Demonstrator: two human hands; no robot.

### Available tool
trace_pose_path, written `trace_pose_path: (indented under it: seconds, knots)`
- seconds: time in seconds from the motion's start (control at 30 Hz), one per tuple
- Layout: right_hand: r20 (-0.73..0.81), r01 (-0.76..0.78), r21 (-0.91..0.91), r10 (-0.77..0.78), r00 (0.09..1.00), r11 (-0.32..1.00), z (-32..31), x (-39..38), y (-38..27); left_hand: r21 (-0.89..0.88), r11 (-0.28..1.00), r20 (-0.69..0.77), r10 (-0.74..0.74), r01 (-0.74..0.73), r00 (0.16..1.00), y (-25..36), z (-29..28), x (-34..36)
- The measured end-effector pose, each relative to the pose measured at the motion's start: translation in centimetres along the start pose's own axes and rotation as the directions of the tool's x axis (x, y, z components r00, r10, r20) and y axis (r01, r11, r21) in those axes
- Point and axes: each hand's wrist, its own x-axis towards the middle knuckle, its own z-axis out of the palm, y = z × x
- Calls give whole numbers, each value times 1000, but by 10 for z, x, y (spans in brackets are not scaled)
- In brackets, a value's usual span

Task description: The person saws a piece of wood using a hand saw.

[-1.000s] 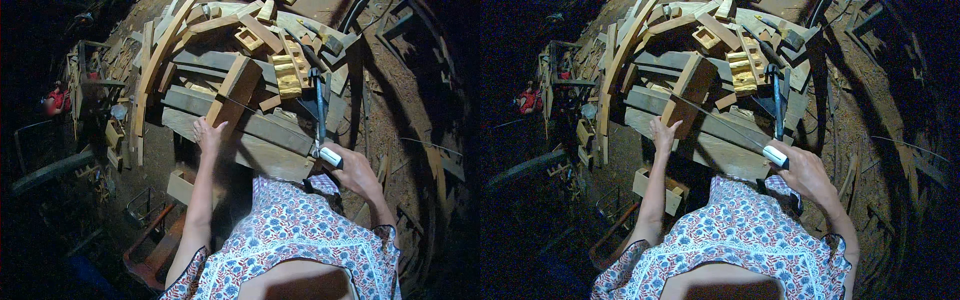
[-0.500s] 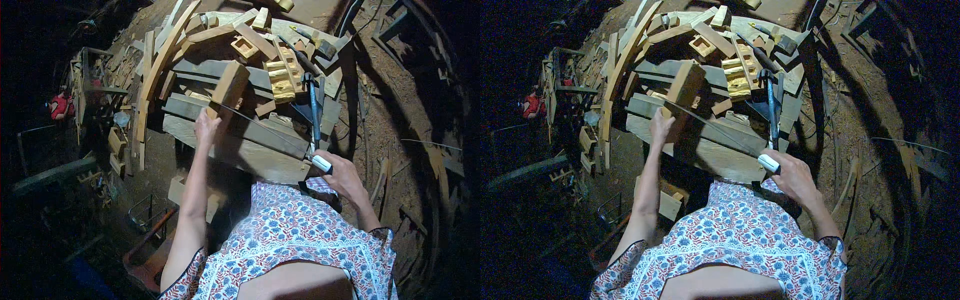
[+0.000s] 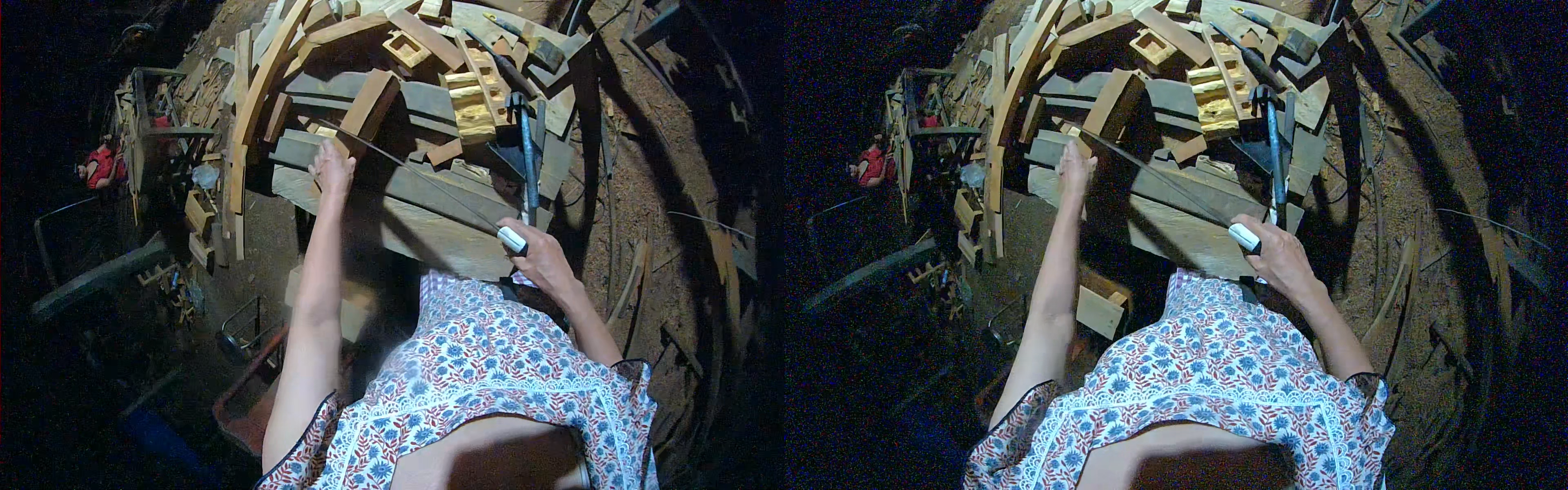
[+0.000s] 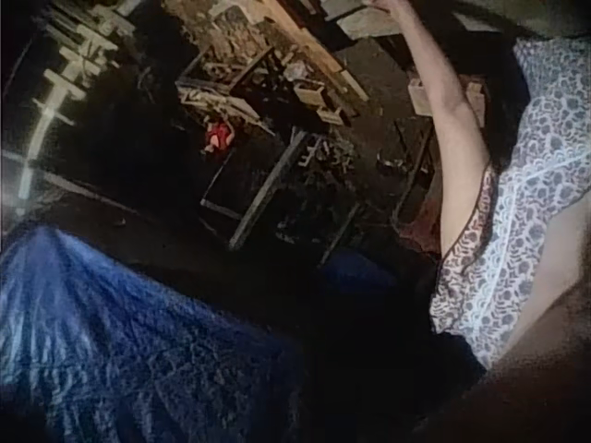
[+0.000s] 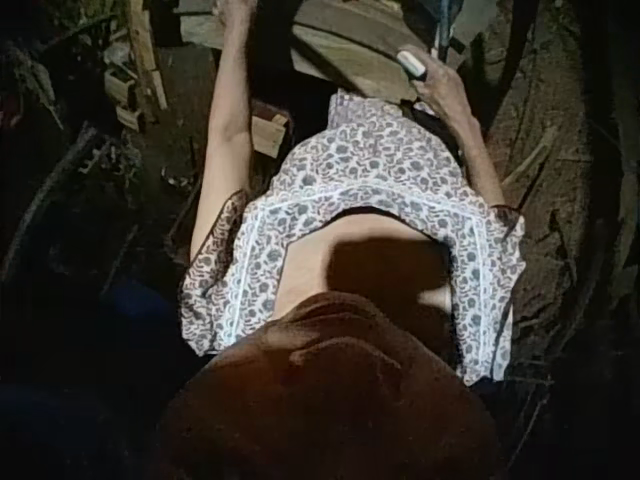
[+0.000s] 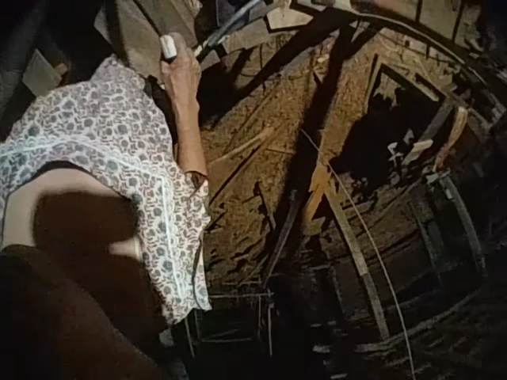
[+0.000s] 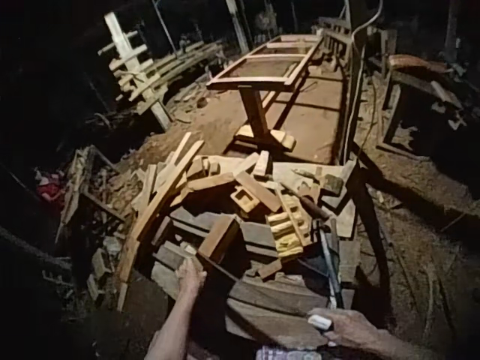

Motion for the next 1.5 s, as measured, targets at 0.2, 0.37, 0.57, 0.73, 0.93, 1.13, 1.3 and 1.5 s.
trace_pose_path:
  seconds: [0.2, 0.37, 0.57, 0.73, 0.93, 1.13, 1.3, 1.5]
  knots:
    - [-33, 33, -23, -33, 999, 999, -5, -2, -28, -99, 985, 246, -116, 144, 962, 12, -15, 17]
    - [5, 5, -63, -5, 1000, 998, -25, -9, -31, 35, 997, 2, -63, 63, 998, 41, -7, -12]
    - [69, -119, -82, 125, 990, 989, -47, -21, -33, 72, 996, 53, -64, 60, 997, 65, -6, -31]
    - [56, -100, -83, 105, 993, 992, -49, -30, -17, 54, 997, -2, 58, -58, 998, 65, -1, -48]
    - [73, -157, -42, 160, 984, 987, -27, -35, 23, 139, 990, -42, 31, -25, 999, 76, 19, -60]
    - [11, -59, 41, 59, 998, 997, 7, -41, 96, 242, 970, -105, 4, 21, 995, 87, 56, -70]
    - [60, -103, 40, 100, 993, 994, 6, -46, 110, 160, 987, -37, -11, 17, 999, 91, 58, -94]
    - [57, -64, 24, 63, 996, 998, 7, -44, 117, -72, 992, 59, -95, 99, 994, 74, 42, -112]
